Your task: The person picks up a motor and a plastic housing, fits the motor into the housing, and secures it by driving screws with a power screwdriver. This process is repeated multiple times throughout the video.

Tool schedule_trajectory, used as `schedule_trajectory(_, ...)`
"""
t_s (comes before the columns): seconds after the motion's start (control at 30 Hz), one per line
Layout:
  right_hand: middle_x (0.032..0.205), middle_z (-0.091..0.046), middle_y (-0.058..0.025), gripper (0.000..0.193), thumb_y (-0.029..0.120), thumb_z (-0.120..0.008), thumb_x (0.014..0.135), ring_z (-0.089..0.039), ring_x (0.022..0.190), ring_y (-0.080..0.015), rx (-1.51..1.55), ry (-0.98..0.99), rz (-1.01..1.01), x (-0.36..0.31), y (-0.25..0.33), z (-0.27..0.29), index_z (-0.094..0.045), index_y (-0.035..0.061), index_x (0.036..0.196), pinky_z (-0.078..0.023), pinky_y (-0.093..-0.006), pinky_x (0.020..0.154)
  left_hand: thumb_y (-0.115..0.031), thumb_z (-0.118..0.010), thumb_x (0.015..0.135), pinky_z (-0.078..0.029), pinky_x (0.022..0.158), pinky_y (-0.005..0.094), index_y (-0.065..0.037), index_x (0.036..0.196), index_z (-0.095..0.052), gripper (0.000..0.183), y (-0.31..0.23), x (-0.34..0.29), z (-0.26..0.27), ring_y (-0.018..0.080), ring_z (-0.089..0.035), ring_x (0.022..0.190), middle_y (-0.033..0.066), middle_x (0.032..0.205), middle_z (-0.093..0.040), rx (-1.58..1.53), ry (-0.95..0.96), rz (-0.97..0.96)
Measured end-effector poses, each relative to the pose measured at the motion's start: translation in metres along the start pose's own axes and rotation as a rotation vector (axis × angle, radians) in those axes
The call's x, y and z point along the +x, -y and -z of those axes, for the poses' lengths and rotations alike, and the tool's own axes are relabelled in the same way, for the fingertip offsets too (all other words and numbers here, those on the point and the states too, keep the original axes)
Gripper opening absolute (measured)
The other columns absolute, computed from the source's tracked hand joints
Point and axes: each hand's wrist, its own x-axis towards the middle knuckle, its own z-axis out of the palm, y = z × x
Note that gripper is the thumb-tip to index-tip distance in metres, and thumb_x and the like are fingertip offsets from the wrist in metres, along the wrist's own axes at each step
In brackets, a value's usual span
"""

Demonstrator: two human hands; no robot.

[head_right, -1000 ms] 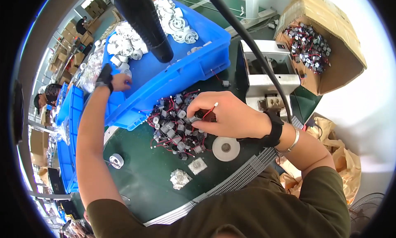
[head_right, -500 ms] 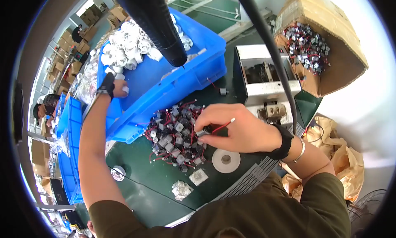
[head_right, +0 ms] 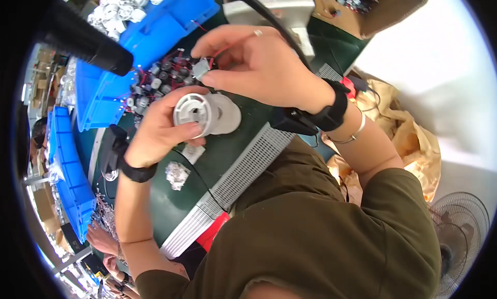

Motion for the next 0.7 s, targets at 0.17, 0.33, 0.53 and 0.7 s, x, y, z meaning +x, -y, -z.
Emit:
schedule_trajectory(0.17, 0.102, -0.056, -0.0031, 0.027, -0.003, -0.065, 0.079, -0.056, 0.089, -0.0088, 0.010, 0.036, -0.079, -0.020, -0.016, 0.003, -0.056, -0.0005, 0.105, -0.049, -0.0226, 0.078, -0.024, -0.081, 0.064, -0.051, 0.062, 0.0333, -0.001, 0.099, -0.063, 0.046, 0.045, 0.018, -0.031, 0.0213, -0.064, 0.072, 0.0114, 0.097, -0.061, 0.718, -0.484, -0.368)
schedule_trajectory(0.33, 0.102, -0.056, -0.0018, 0.027, -0.001, -0.066, 0.079, -0.057, 0.089, -0.0095, -0.079, 0.100, -0.160, -0.025, -0.020, -0.004, -0.059, 0.0033, 0.105, -0.050, -0.0233, 0.079, -0.026, -0.085, 0.055, -0.045, 0.089, 0.0399, -0.004, 0.125, -0.048, 0.082, 0.059, 0.007, -0.030, 0.0337, -0.051, 0.110, 0.0168, 0.120, -0.050, 0.825, -0.572, -0.516)
schedule_trajectory(0.53, 0.092, -0.059, -0.0077, 0.024, 0.003, -0.066, 0.077, -0.061, 0.081, -0.0178, -0.546, 0.317, 0.146, -0.010, -0.029, -0.015, -0.058, 0.0037, 0.099, -0.051, -0.0290, 0.064, -0.017, -0.081, 0.059, -0.043, 0.088, 0.0420, -0.004, 0.120, -0.050, 0.070, 0.073, 0.015, -0.025, 0.0344, -0.052, 0.106, 0.0155, 0.117, -0.051, 0.839, -0.475, -0.591)
schedule_trajectory(0.7, 0.091, -0.058, -0.0078, 0.023, 0.006, -0.069, 0.072, -0.059, 0.087, -0.0225, -0.798, 0.398, 0.285, -0.004, -0.029, -0.020, -0.057, 0.0034, 0.091, -0.049, -0.0316, 0.072, -0.015, -0.082, 0.059, -0.046, 0.085, 0.0402, -0.002, 0.118, -0.051, 0.068, 0.073, 0.016, -0.023, 0.0338, -0.053, 0.102, 0.0156, 0.115, -0.051, 0.903, -0.515, -0.585)
